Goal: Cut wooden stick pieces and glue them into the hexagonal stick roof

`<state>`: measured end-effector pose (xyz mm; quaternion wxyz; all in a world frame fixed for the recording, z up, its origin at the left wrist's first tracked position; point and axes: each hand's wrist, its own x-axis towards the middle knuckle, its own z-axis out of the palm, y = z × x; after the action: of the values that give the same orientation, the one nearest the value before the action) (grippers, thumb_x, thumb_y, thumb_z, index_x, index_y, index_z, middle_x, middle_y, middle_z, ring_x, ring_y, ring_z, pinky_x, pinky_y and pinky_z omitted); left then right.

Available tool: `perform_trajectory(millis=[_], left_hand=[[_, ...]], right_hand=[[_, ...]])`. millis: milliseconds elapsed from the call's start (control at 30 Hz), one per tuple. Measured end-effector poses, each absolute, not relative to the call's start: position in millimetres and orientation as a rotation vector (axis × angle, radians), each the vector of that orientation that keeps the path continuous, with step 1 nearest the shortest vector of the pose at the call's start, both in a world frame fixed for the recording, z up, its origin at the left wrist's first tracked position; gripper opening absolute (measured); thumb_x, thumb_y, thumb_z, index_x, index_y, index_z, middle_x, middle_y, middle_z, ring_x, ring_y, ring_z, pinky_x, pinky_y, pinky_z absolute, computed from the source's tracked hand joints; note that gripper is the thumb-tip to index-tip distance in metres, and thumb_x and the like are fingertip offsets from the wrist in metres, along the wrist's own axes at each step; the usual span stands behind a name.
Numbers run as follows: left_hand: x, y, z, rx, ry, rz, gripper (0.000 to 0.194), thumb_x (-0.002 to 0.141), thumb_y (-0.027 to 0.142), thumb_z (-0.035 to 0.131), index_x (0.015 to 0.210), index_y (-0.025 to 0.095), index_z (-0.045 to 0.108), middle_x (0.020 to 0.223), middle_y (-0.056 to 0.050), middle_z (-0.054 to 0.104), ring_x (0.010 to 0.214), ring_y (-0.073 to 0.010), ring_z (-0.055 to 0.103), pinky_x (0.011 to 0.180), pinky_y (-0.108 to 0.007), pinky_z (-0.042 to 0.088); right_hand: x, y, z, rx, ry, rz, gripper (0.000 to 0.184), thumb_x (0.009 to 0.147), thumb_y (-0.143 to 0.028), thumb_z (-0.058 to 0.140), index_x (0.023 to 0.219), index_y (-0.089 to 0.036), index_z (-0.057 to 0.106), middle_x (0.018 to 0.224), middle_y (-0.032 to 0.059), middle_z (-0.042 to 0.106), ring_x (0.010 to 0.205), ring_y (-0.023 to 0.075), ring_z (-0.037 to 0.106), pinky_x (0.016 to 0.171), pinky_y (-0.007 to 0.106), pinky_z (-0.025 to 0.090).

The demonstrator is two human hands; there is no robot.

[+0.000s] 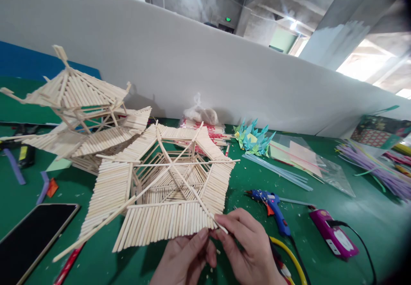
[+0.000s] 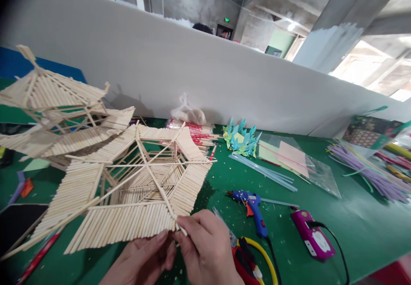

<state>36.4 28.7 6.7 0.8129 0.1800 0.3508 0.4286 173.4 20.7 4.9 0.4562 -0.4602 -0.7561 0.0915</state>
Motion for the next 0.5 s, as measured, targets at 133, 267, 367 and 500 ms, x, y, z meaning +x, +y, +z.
perform_trajectory(millis=[133,267,367,500], left_hand=[[37.9,29.1,8.3,0.339,0.760,0.925,0.020,0.060,0.027,0.074,0.046,0.018,0.065,0.046,0.002,0.059,0.051,-0.0116,0.047,0.058,-0.022,0.040],[37.9,29.2,9.0,0.336,0.759,0.927,0.018,0.062,0.027,0.073,0.048,0.018,0.065,0.048,0.002,0.059,0.051,-0.0117,0.047,0.058,-0.023,0.040],[37.8,29.0,9.7,0.356,0.755,0.927,0.013,0.064,0.026,0.072,0.055,0.017,0.067,0.052,0.001,0.060,0.052,-0.0118,0.047,0.057,-0.023,0.041],[37.6,28.8,8.0,0.364,0.732,0.934,0.012,0.064,0.027,0.071,0.057,0.017,0.068,0.054,0.001,0.061,0.052,-0.0114,0.047,0.056,-0.023,0.040]], right_hand=[[175.0,19.6,3.4,-1.169,-1.877,0.265,0.026,0.080,-0.010,0.055,0.104,-0.018,0.058,0.074,0.0056,0.062,0.064,0.0154,0.056,0.053,0.027,0.047],[176.6,17.0,0.3,-1.186,-1.890,0.297,0.031,0.080,-0.012,0.055,0.110,-0.016,0.054,0.074,0.0060,0.060,0.064,0.0160,0.055,0.052,0.027,0.046],[177.0,16.2,-0.6,-1.211,-1.894,0.278,0.037,0.080,-0.019,0.054,0.117,-0.013,0.049,0.069,0.0045,0.056,0.059,0.0165,0.052,0.049,0.029,0.045],[176.3,18.2,-0.2,-1.211,-1.899,0.275,0.036,0.079,-0.018,0.055,0.114,-0.015,0.051,0.071,0.0049,0.056,0.061,0.0171,0.053,0.050,0.029,0.045]])
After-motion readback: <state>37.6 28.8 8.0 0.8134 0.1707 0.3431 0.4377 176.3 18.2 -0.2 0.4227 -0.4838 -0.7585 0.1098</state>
